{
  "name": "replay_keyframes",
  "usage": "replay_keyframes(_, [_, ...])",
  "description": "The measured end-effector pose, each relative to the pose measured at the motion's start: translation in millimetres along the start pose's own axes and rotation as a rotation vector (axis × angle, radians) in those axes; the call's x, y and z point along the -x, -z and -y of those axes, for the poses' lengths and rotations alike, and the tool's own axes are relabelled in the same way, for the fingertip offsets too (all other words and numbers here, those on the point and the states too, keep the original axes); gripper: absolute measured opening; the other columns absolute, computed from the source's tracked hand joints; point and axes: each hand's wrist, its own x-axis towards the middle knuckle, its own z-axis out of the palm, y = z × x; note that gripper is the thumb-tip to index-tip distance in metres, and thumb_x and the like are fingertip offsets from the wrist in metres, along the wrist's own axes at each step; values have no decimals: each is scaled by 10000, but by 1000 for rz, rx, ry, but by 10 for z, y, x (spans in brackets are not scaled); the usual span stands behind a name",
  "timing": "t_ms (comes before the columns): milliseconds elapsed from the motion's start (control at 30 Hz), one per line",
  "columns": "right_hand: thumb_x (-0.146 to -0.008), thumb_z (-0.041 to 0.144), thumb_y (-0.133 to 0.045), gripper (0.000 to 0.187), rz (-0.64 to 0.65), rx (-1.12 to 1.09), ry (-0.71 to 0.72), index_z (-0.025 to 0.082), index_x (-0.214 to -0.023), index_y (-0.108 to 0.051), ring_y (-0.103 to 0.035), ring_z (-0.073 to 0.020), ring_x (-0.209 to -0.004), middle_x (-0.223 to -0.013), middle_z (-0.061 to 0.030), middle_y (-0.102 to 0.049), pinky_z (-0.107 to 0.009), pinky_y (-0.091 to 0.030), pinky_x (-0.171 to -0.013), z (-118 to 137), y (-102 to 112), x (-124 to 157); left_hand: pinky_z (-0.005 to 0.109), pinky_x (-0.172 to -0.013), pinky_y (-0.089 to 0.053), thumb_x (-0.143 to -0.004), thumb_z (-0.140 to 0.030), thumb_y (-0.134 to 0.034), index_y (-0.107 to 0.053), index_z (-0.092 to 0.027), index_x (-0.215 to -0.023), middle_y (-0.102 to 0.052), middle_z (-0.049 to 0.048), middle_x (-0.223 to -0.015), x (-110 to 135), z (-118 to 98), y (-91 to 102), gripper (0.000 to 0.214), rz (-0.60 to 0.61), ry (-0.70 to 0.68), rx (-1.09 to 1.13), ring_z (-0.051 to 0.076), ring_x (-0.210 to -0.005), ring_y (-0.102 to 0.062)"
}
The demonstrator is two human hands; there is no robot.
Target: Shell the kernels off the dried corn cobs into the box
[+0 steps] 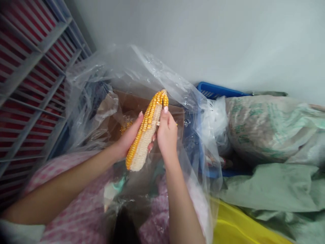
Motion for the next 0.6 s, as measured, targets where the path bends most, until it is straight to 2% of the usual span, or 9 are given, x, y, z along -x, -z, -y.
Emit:
replay_keyframes(67, [-777, 690, -268, 543, -14, -43, -38, 216, -698, -519, -313, -64, -312, -463, 50, -418, -207, -238, -320, 31, -13, -11, 222, -359, -411, -812, -628, -253, -558, -163, -877, -550, -8, -543, -5, 7, 1, 559, -36, -53, -39, 107, -375, -520])
replay_keyframes(167, [-770, 698, -250, 578, -75, -18, -11, 207, -708, -549, -329, -63, -359, -494, 42, -429, -205, -245, -357, 76, -49, 5, 220, -398, -425, -812, -583, -353, -519, -203, -1022, -568, -18, -599, -30, 36, 22, 465, -156, -219, -116, 99, -400, -517])
replay_keyframes(267, [-770, 658, -329, 508, -108, 119, 76, 206, -731, -557, -399, -83, -461, -546, 33, -467, -207, -289, -432, 83, -94, 50, 213, -494, -451, -821, -526, -409, -514, -219, -1030, -606, -5, -710, -70, 81, 51, 386, -267, -424, -186, 101, -528, -561])
replay_keyframes(367, [-746, 596, -451, 407, -141, 263, 138, 201, -709, -539, -422, -97, -535, -587, 32, -490, -219, -317, -503, 57, -130, 74, 198, -637, -460, -847, -456, -420, -545, -208, -988, -622, 7, -847, -96, 128, 62, 312, -301, -572, -253, 110, -746, -589])
replay_keyframes(467, [-725, 543, -524, 363, -169, 310, 184, 193, -634, -495, -388, -88, -521, -574, 39, -474, -222, -304, -509, 38, -144, 62, 195, -677, -453, -850, -439, -425, -561, -217, -998, -620, 7, -872, -87, 153, 56, 299, -293, -582, -260, 106, -787, -584])
replay_keyframes(600, [-762, 487, -513, 379, -143, 315, 217, 195, -548, -403, -317, -71, -457, -489, 63, -379, -217, -236, -454, 34, -140, 35, 226, -514, -457, -824, -511, -417, -525, -253, -1069, -599, -10, -705, -44, 144, 60, 372, -261, -427, -223, 101, -533, -559])
